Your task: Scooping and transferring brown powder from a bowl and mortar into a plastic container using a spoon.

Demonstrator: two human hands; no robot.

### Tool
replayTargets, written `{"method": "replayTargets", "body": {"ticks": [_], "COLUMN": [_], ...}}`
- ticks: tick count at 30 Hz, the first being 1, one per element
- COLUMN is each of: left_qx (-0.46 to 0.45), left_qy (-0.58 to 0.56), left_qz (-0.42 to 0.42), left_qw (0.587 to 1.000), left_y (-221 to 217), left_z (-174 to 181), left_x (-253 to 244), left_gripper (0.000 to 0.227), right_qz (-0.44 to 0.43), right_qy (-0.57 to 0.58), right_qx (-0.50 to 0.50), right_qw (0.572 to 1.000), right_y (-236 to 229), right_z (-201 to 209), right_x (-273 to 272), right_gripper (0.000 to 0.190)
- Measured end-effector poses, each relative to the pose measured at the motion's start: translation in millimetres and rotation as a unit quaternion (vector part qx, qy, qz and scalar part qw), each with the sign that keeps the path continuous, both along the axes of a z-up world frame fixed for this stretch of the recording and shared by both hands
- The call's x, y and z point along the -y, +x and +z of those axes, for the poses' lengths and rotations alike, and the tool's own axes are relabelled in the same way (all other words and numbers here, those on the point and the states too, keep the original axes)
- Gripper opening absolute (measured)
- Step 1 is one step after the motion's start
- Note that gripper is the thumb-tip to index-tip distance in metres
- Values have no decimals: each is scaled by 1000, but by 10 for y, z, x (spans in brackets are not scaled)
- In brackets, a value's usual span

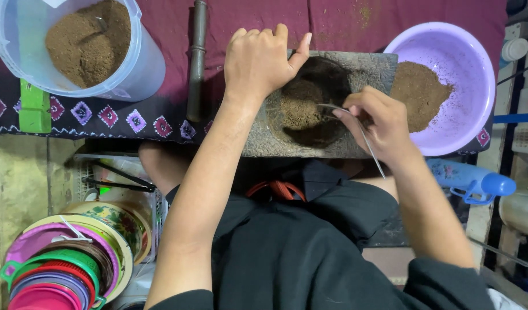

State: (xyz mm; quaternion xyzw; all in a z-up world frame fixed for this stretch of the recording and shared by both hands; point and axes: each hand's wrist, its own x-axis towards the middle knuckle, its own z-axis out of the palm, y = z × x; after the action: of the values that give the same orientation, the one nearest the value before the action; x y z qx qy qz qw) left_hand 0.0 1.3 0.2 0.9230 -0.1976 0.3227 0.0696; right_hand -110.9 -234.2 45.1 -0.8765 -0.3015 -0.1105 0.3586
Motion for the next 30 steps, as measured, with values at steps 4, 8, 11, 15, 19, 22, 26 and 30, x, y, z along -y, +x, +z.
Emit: {"method": "replayTargets", "body": {"ticks": [4,8,11,15,19,22,26,30], "left_qx": [4,-18,-21,-40,-40,-36,-50,-48], "left_qy": [10,12,12,7,5,-1,-12,-14], "left_qz": [1,-1,0,-9,-10,-10,-12,-14], "left_qw": [1000,1000,1000,999,999,999,999,999], "left_y": [27,53,53,70,70,49,35,29], "left_z": [-10,-22,-10,9,11,26,37,29], "left_x": [-3,9,7,5,2,6,12,9], "left_gripper": [63,64,64,65,65,64,63,63], "right_qz": [-122,-230,-235,-249,-217,-147,-135,-115], "right_qy": [46,141,166,183,141,65,-74,-108], "right_qx": [-59,-140,-143,-148,-120,-61,67,119], "right_qw": [990,953,947,940,959,985,986,980], "right_y": [-165,-262,-321,-332,-340,-380,-444,-488], "right_z": [-132,-134,-135,-60,-78,-57,-43,-19], "right_x": [-24,-70,-64,-105,-21,-8,-28,-82], "right_gripper": [22,18,15,15,9,9,15,13]}}
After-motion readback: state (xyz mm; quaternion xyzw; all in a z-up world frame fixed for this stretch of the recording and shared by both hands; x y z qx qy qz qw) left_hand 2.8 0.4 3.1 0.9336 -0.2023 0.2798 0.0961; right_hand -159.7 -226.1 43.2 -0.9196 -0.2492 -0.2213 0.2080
